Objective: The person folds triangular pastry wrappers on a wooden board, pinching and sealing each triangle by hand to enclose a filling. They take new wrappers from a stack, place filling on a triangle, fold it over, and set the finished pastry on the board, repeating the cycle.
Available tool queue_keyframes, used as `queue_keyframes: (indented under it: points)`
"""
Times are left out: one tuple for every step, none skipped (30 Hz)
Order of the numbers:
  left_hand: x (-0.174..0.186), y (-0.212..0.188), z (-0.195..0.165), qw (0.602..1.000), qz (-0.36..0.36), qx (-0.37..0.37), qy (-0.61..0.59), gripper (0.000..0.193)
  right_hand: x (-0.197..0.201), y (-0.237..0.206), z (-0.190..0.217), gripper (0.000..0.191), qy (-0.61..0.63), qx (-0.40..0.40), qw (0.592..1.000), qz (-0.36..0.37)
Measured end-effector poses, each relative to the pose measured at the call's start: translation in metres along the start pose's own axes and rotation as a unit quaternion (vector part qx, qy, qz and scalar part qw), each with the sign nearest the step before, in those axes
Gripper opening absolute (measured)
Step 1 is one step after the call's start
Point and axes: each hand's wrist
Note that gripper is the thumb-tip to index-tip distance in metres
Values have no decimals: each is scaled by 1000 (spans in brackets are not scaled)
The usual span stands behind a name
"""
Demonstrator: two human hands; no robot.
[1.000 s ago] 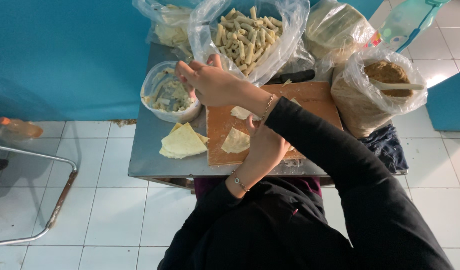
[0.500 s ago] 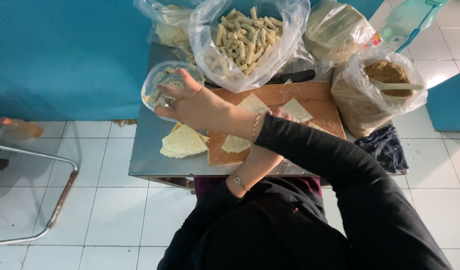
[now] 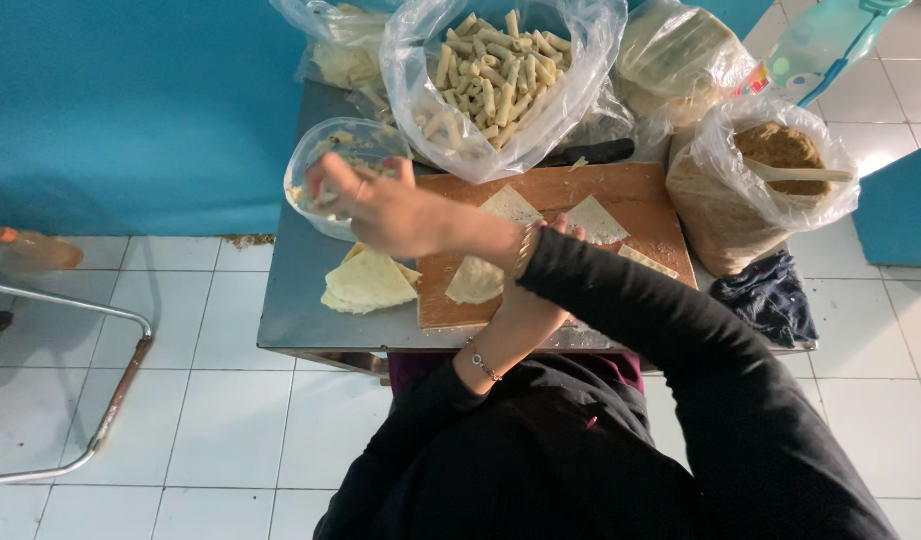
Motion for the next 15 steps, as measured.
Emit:
queue_keyframes:
  points:
    - [-3,2,-3,999,-12,36,-14,61,6,-1,-6,57,2,20,999,-36]
    - [-3,3,-4,997,-23,71,-27,63,13,-3,-12,54,5,40,997,-73]
    - [-1,4,-5,995,-3,97,-32,55,17,-4,-18,52,9,58,992,-111]
    - [1,6,-7,992,18,122,-39,48,19,-6,-24,51,-42,35,993,-104]
    - [3,9,-8,988,38,145,-45,42,21,-6,-29,50,-95,13,991,-97]
    - [7,11,-8,991,7,126,-37,41,21,-6,-35,49,-146,-9,985,-89]
    - [10,13,-9,993,-22,109,-28,41,19,-6,-39,46,-185,2,979,-83]
    - [12,14,-9,994,-52,91,-20,41,16,-5,-42,44,-223,12,972,-78]
    - [14,16,-9,995,-34,96,-17,38,13,-4,-46,42,-261,22,962,-72]
    - [15,16,-9,995,-18,101,-14,34,10,-3,-49,42,-267,18,961,-65]
    - [16,16,-9,994,0,107,-10,32,6,-1,-51,42,-273,14,960,-57]
    - [15,16,-9,992,9,121,-30,31,3,1,-53,42,-279,9,959,-49]
    - [15,15,-9,989,18,136,-49,31,1,3,-54,46,-283,16,958,-52]
    - [14,13,-9,986,27,152,-68,31,-1,5,-55,49,-286,22,956,-55]
    - [13,13,-10,988,24,144,-51,32,-1,6,-56,53,-289,27,955,-57]
Point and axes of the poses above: each hand's wrist, its own y-axis towards the middle knuckle, its own x-axis out of the back of the hand, z = x × y, and after that the axes turned 12 degrees about -z, right-handed
